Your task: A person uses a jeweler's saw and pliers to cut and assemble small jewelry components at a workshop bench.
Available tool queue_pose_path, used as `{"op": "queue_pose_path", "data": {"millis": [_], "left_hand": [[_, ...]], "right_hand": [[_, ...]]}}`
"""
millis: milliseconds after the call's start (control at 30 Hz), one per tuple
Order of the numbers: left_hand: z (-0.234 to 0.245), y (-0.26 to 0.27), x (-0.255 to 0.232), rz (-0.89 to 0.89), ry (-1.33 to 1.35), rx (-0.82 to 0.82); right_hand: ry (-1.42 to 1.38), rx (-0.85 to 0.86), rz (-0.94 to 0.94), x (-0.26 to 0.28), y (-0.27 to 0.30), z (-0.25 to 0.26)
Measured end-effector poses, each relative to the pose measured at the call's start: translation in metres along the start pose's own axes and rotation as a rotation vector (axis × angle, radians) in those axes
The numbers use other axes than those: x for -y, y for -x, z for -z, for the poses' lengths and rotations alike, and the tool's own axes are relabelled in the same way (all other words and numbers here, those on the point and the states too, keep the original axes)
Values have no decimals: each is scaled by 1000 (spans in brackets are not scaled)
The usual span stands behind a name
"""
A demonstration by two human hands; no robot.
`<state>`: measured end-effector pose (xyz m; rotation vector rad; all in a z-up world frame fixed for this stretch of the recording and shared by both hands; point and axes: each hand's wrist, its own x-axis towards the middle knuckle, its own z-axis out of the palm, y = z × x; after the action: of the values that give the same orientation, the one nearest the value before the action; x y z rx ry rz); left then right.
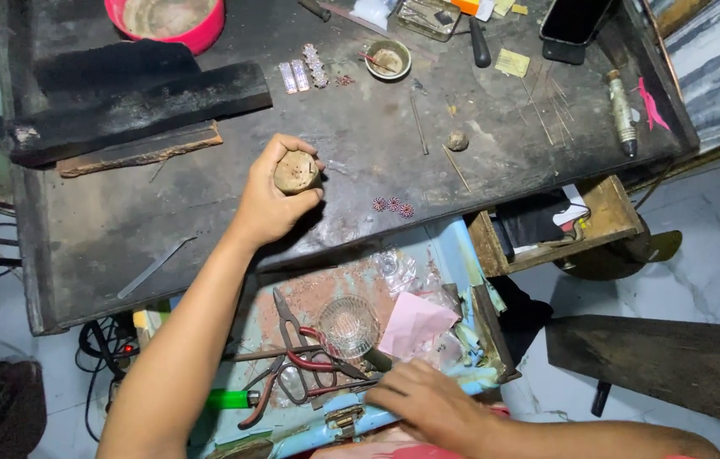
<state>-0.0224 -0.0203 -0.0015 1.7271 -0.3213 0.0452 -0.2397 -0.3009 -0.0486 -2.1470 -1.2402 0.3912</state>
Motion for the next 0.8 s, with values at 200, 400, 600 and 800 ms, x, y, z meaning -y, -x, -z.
{"op": "queue_pose_path", "data": {"millis": [200,400,600,800], "left_hand": [[-1,-2,0,0,-6,-2],[-2,3,-3,-3,-18,-15],[-3,-1,-4,29,-6,-29],[-5,0,9,38,85,-108]], "right_hand": [[-3,-4,158,33,-45,1],[-356,133,71,31,-57,15],[-562,82,-148,7,-64,73],[-83,-723,-408,-103,-97,174]]}}
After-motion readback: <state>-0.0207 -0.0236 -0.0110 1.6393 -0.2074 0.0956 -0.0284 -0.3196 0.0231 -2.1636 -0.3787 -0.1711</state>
